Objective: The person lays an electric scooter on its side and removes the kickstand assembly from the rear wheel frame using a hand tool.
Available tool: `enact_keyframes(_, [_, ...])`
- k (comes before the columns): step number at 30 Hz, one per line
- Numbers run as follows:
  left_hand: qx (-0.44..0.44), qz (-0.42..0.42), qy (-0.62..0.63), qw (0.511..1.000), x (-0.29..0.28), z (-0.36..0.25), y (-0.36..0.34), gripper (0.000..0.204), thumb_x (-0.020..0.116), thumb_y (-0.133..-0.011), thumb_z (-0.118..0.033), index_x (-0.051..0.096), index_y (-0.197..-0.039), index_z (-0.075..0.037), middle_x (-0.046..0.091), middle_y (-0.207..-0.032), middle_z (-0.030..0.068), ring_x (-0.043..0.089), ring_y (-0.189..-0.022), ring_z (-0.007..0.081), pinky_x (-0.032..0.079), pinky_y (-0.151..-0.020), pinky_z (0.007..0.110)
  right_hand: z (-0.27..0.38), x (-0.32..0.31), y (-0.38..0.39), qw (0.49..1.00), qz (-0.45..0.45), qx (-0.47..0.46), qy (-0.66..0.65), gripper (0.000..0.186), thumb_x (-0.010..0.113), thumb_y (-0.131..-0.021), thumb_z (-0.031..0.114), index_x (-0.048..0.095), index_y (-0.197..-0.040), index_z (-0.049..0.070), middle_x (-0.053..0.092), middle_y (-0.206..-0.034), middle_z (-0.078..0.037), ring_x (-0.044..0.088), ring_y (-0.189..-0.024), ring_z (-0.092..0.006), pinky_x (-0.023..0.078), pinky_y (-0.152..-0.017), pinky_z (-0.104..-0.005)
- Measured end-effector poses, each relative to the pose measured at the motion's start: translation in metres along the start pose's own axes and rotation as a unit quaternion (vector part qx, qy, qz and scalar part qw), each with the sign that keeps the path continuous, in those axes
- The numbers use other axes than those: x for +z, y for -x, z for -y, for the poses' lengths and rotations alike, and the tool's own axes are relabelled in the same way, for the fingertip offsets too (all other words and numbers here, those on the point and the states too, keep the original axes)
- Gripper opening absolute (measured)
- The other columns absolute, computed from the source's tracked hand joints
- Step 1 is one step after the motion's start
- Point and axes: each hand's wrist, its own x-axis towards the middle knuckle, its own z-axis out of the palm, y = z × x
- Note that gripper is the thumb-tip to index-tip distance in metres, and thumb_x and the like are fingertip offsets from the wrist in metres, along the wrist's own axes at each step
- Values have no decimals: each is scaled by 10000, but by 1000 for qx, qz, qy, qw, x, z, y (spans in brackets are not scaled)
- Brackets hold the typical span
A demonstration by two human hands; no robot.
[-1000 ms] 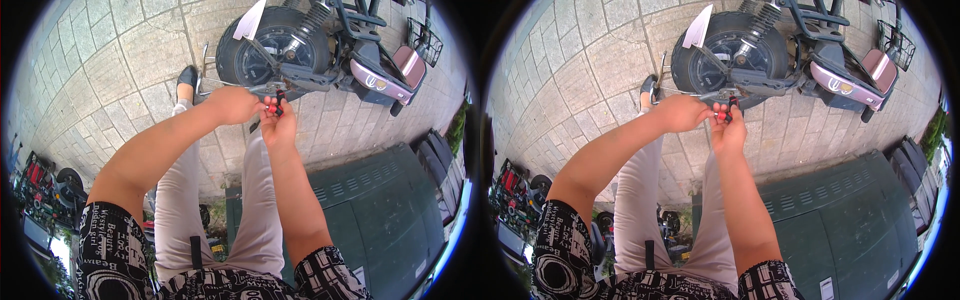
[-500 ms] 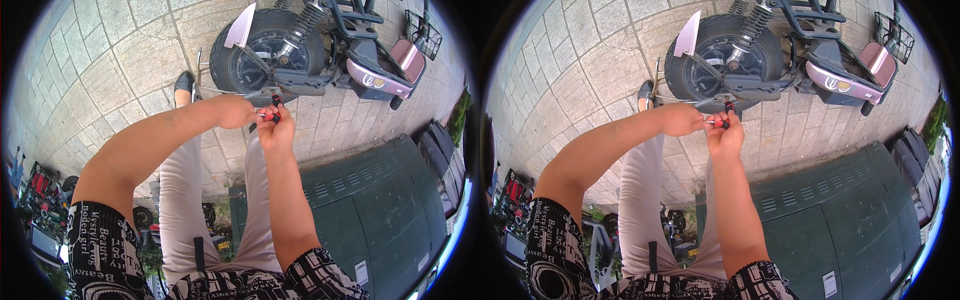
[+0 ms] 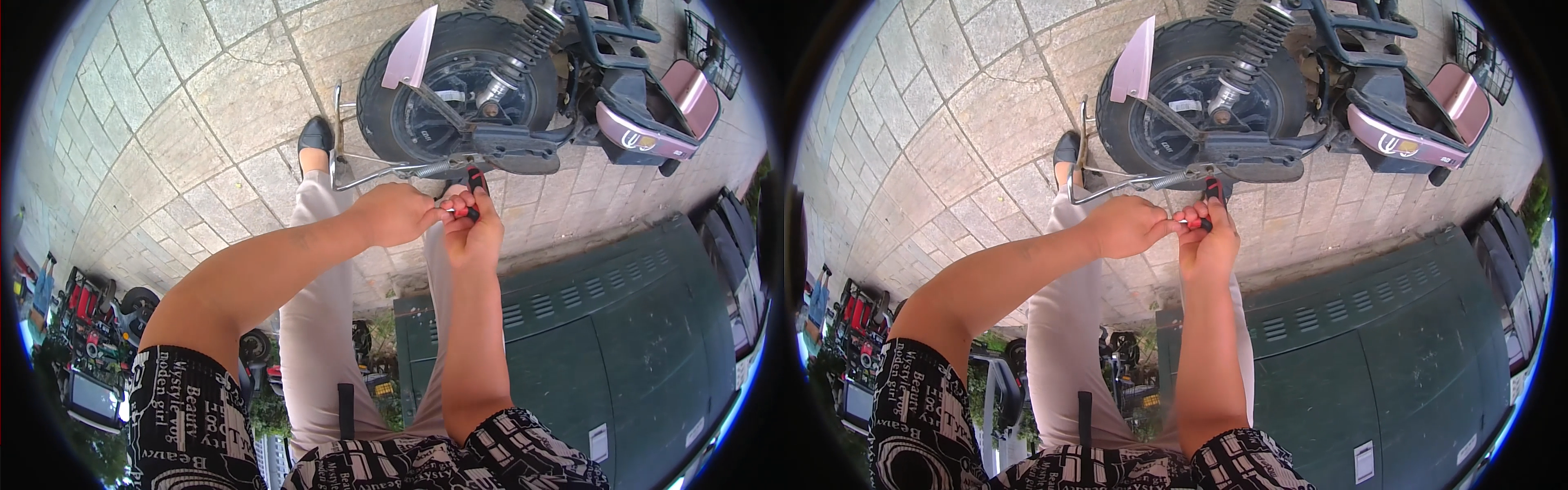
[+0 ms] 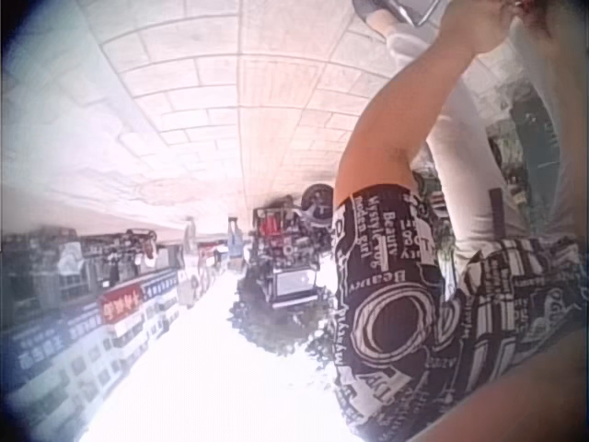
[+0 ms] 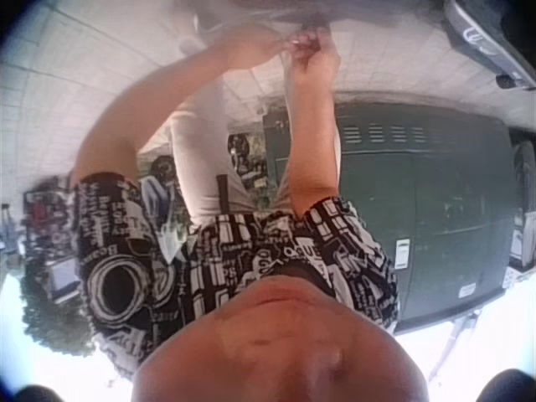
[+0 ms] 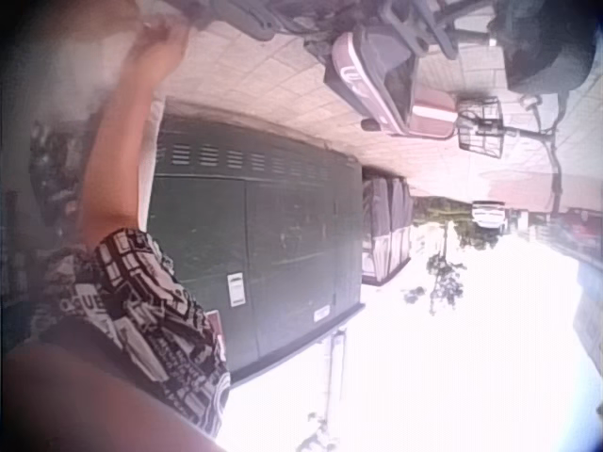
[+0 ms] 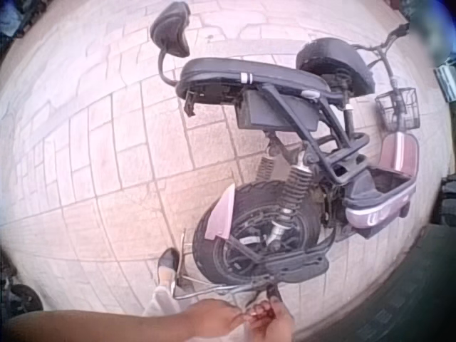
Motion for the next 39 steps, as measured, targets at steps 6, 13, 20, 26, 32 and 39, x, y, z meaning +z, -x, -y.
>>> enact_keyframes(6, [4, 30, -12, 999, -7, 21, -15, 437, 415, -937, -398, 634, -760, -63, 637, -763, 146, 619, -752, 350, 490, -678, 459, -8, 14, -15, 1000, -12, -21, 16, 111, 493, -913, 84, 491, -834, 5, 451, -711, -41, 441, -634, -167, 457, -635, -344])
enact_keyframes(13, [37, -33, 6, 999, 1, 49, -7, 425, 463, -932, -398, 594, -715, -58, 608, -695, 150, 596, -691, 361, 473, -632, 454, -29, 19, -22, 999, -17, -15, 24, 91, 487, -916, 75, 482, -863, 1, 447, -709, -38, 432, -631, -166, 456, -625, -347])
enact_keyframes(20, [53, -73, 74, 993, 47, 52, -13, 413, 479, -937, -363, 552, -693, -39, 593, -683, 157, 588, -671, 366, 461, -609, 447, -28, 4, -22, 998, -38, -42, 28, 76, 521, -898, 68, 488, -875, 4, 470, -705, -50, 463, -603, -171, 461, -586, -335])
enact_keyframes(26, [70, -224, 316, 919, 135, 65, -67, 167, 511, -932, -140, 613, -879, -18, 580, -689, 182, 579, -629, 329, 458, -581, 357, -14, -8, -63, 933, 11, -151, 326, 167, 557, -847, 52, 545, -989, -36, 545, -680, -47, 532, -552, -114, 432, -512, -237])
enact_keyframes(32, [40, -255, 543, 799, 229, 29, -107, 184, 589, -842, -191, 572, -958, -50, 583, -693, 60, 588, -621, 209, 451, -578, 370, 6, -44, -76, 715, 36, -280, 640, 321, 607, -827, 116, 536, -1100, -38, 629, -754, -157, 642, -656, -283, 502, -601, -357])
enact_keyframes(39, [7, -362, 588, 723, 216, -70, -187, 201, 521, -917, -284, 569, -930, -90, 516, -665, 13, 494, -587, 137, 396, -550, 302, 53, -34, -60, 352, 158, -284, 878, 344, 551, -845, 138, 468, -1126, -43, 637, -794, -212, 650, -698, -370, 532, -604, -407])
